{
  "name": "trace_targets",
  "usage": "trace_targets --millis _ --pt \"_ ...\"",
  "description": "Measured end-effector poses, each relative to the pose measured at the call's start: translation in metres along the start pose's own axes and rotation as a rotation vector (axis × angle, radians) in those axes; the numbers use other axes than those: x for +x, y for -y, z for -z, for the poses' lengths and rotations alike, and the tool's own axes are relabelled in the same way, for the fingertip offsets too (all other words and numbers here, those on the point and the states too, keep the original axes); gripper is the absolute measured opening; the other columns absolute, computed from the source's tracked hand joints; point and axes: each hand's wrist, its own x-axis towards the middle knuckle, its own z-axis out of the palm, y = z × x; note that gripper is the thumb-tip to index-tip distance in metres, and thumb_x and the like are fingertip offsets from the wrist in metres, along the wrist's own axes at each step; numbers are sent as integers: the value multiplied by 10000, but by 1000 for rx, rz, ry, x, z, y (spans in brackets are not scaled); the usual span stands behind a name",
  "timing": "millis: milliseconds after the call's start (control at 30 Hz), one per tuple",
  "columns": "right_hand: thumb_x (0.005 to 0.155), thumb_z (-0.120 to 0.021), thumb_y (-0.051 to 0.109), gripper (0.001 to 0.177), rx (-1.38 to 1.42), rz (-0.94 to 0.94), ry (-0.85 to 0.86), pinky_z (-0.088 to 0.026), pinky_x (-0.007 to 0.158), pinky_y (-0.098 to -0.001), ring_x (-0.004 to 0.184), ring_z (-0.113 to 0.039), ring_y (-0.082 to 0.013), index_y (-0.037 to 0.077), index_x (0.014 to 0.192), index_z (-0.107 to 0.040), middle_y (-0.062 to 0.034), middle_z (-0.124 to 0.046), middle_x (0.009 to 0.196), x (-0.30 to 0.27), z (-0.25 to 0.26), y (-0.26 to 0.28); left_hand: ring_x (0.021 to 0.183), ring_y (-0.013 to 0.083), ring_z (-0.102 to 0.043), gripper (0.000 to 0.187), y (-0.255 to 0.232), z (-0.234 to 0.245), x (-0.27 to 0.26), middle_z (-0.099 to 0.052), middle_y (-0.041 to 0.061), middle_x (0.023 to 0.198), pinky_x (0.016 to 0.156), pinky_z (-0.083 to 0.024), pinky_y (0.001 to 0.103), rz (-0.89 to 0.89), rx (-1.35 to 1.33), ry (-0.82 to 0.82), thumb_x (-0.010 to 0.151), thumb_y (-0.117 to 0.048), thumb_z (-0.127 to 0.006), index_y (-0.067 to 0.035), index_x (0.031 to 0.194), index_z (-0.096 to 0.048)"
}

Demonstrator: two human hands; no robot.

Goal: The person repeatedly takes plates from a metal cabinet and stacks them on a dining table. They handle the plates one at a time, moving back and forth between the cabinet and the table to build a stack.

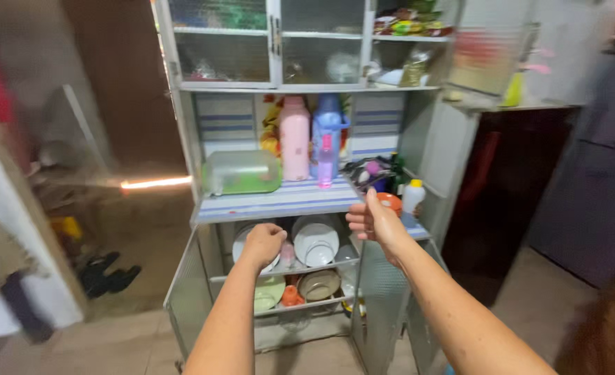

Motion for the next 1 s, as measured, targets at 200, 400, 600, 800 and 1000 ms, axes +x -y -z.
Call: trace_targets --millis 200,400,600,800,1000 --pt "961 -286 713 852 -67 -93 156 -532 850 -349 1067 -700 -198 36 1325 -655 -117 -750 1242 104 29 -65 1017 315 -736 315 29 -49 16 -773 164 1032 913 -550 414 211 14 -114 861 -327 -695 -91 1043 -795" --pt "979 -348 674 797 -87 -78 182 -519 773 -358 977 -719 -223 9 1231 -707 -144 -776 1135 242 10 -163 977 316 -756 322 87 -77 93 -780 180 995 898 -567 405 225 51 -206 846 -312 -706 -58 1023 -793" --pt "961 -444 634 713 -108 31 209 -519 748 -314 884 -713 -189 3 1111 -741 -103 -785 1018 365 -11 -282 974 315 -751 317 161 -159 181 -774 190 988 895 -567 408 290 22 -188 841 -287 -701 -40 1018 -789" --pt "999 -472 607 690 -289 -14 138 -474 721 -342 764 -592 -203 -22 948 -751 -116 -682 825 426 -7 -394 974 336 -741 292 220 -257 253 -764 207 983 893 -557 412 314 58 -136 878 -279 -677 -46 1014 -788" --pt "984 -458 584 649 -300 -46 148 -488 786 -380 822 -640 -241 12 957 -762 -115 -730 857 459 42 -503 1026 357 -735 305 306 -360 291 -767 210 1045 916 -554 416 385 -63 -178 855 -226 -648 -59 1075 -775"
